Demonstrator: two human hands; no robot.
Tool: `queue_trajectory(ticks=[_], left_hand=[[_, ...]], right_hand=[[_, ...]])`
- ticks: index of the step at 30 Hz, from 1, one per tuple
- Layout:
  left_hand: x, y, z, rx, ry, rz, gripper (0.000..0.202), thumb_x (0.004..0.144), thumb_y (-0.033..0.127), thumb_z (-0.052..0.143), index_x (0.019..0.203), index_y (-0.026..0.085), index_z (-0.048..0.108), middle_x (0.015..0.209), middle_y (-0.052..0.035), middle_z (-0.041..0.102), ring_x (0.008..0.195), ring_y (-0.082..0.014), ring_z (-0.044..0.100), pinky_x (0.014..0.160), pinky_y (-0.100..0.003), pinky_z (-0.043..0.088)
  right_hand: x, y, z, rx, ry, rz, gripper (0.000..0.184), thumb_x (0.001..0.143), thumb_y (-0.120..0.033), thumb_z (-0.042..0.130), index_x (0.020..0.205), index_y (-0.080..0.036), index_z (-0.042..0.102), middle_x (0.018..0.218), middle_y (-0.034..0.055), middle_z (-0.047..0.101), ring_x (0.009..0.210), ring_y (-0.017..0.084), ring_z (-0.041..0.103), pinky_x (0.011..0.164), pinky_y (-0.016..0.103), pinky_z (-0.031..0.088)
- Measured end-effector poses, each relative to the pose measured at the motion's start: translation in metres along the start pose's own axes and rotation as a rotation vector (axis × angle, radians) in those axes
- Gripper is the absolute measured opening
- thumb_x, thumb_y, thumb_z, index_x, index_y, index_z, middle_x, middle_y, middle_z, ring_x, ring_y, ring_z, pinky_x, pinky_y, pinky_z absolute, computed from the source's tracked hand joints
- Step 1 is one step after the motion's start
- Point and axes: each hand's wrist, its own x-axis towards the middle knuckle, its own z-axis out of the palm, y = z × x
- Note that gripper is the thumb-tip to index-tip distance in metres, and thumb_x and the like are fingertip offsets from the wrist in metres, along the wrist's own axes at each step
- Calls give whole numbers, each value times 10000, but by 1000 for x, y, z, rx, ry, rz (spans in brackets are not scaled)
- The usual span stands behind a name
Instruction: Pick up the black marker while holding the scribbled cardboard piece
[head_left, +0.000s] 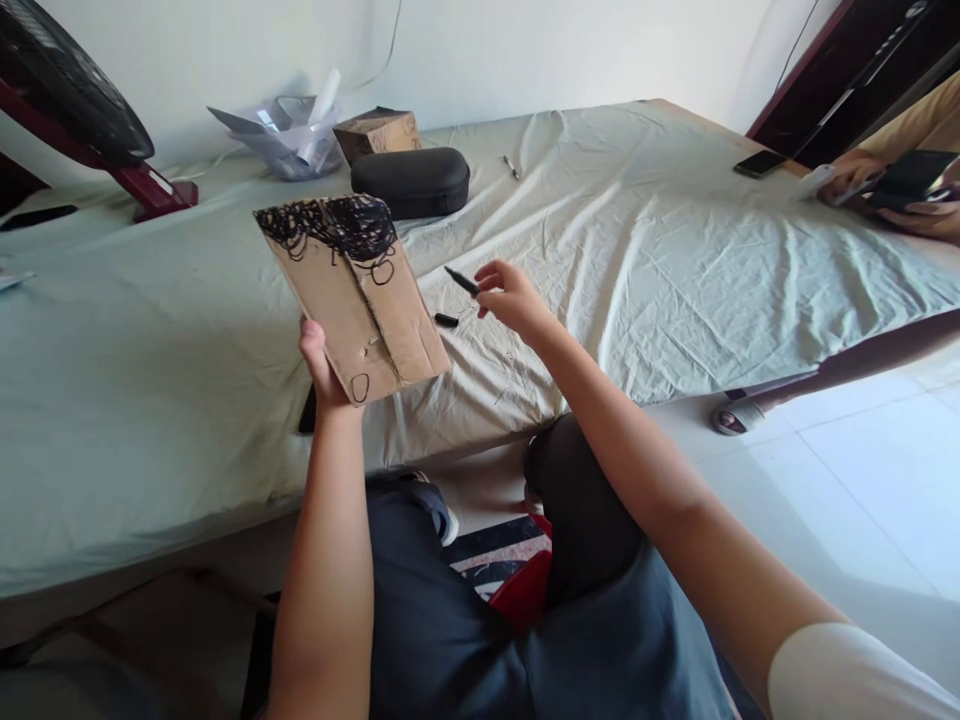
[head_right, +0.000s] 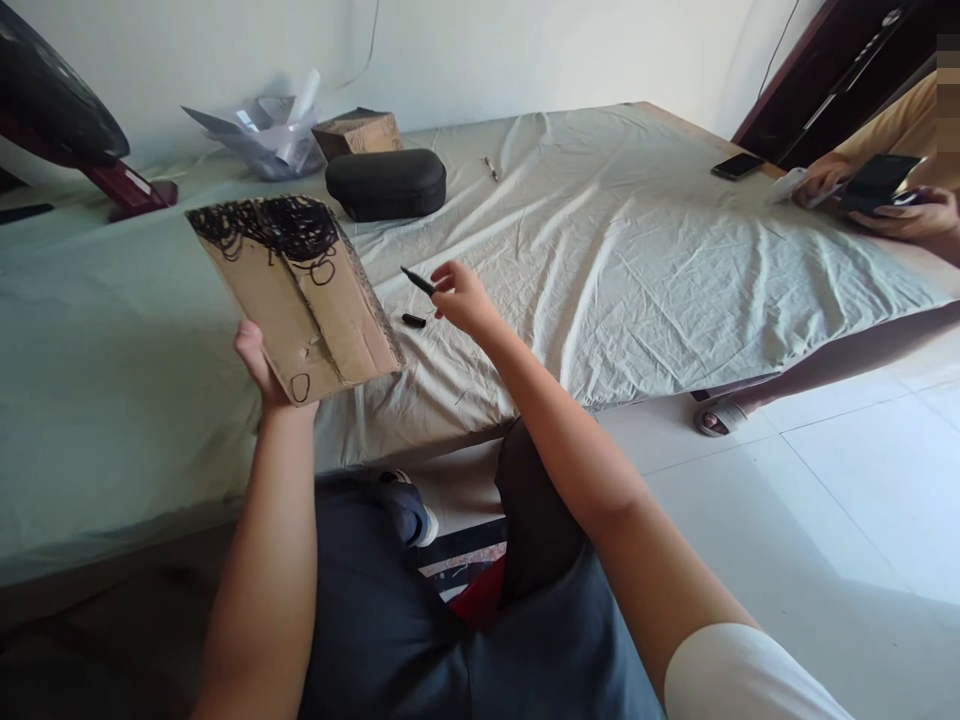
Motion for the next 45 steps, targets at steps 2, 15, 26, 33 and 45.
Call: queue_trajectory(ticks=[2,15,26,33,45], left_hand=[[0,4,0,-72,62,-7,881,895,889,561,1492,242,607,1580,-149,688,1643,-387,460,1429,-594,354],[4,4,-4,-29,67,20,987,884,887,547,1602,211,560,1583,-178,675,1682,-383,428,1457,-557,323],[9,2,5,-97,82,-32,1092,777,970,600,1571,221,556,1671,-186,614,1692,-422,416,1419,-610,398],[16,-10,-3,-186,80,-5,1094,757,943,674,1548,189,623,1663,-204,617,1694,-436,420,1395,-613,423],[16,-8,-2,-97,109,39,898,784,906,627,1398,257,720,1600,-144,665,1620,-366,536,1335,-536,512]], right_hand=[[-5,0,-2,-206,-114,73,381,789,35,607,1088,-191,677,970,44,777,700,164,721,678,296,586],[3,14,12,-729,-241,197,388,819,42,658,1091,-118,884,1158,216,866,1136,358,831,951,399,663],[11,33,28,-768,-212,137,393,917,-56,671,1251,-156,852,1328,159,837,1230,305,783,974,318,600],[0,25,43,-799,-152,132,448,963,-60,641,1354,-196,811,1429,132,809,1366,324,725,1060,378,586],[5,42,67,-792,-35,28,472,1033,-52,557,1411,-187,805,1503,174,738,1421,376,645,1152,461,541]])
